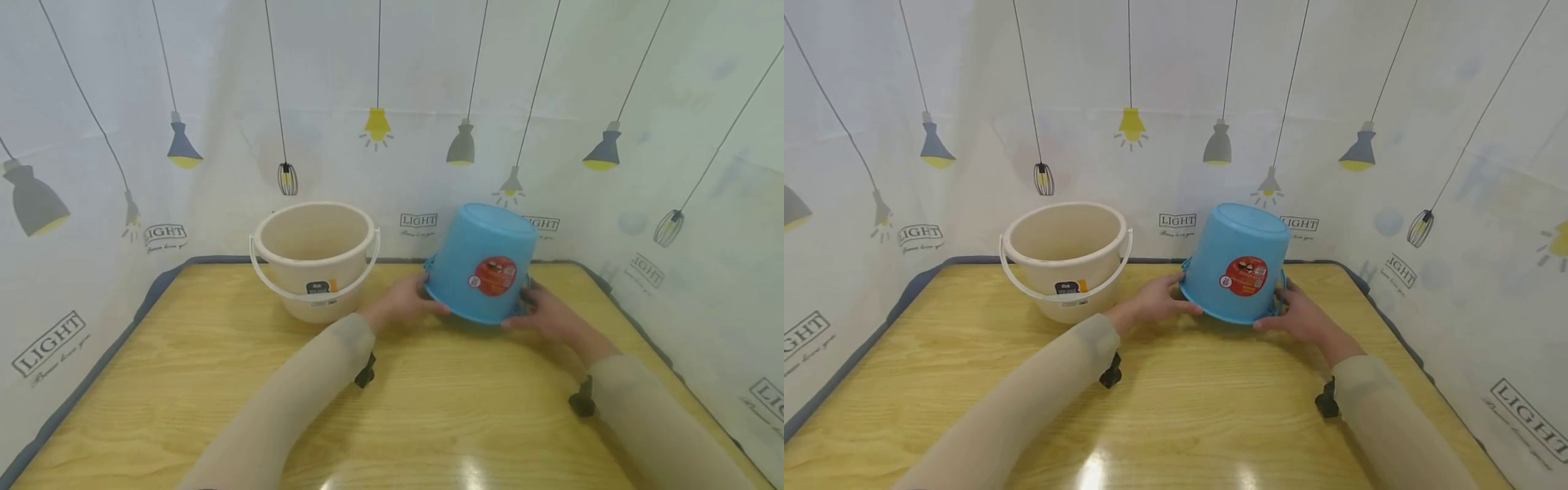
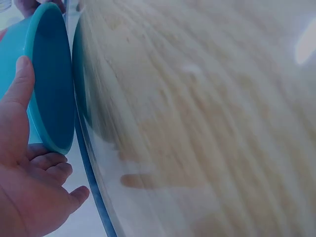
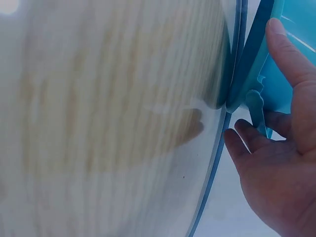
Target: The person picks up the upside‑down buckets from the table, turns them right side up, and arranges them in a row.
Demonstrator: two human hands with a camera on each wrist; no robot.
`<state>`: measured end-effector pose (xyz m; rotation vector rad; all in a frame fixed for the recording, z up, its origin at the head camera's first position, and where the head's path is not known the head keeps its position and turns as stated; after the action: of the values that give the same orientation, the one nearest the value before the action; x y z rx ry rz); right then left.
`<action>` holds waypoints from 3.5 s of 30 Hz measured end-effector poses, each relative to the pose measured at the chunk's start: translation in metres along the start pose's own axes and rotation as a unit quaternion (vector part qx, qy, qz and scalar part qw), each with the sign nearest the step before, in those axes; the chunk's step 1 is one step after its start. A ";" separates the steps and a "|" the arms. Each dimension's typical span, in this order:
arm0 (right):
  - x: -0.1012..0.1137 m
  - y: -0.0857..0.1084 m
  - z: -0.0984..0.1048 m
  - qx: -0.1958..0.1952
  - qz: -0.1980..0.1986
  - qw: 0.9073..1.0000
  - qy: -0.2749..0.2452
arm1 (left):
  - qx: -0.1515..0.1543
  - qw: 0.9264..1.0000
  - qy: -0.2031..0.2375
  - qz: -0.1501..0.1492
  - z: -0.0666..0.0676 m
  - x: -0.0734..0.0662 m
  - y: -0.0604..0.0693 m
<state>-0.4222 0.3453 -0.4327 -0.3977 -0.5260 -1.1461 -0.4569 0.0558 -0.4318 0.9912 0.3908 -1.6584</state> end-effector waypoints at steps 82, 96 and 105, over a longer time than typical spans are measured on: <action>0.034 0.032 0.029 -0.125 0.060 0.961 -0.239 | -0.035 0.960 0.134 -0.244 0.046 -0.061 0.069; 0.030 0.031 0.033 -0.095 0.111 0.975 -0.166 | -0.024 0.968 0.068 -0.239 0.059 -0.055 0.065; 0.040 0.029 0.045 -0.107 0.115 0.978 -0.139 | -0.038 0.960 0.076 -0.268 0.069 -0.059 0.066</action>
<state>-0.3912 0.3505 -0.3740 -0.7928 -0.5847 -0.9300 -0.4222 0.0235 -0.3306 1.0134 0.8796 -2.0324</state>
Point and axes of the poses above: each hand's wrist, its own y-axis away from the middle knuckle, its own z-axis out of the back of the hand, x = y × z, the point moved 8 cm from there along -y, towards the middle knuckle, and after that the axes turned 12 degrees about z, right-handed, at the moved point
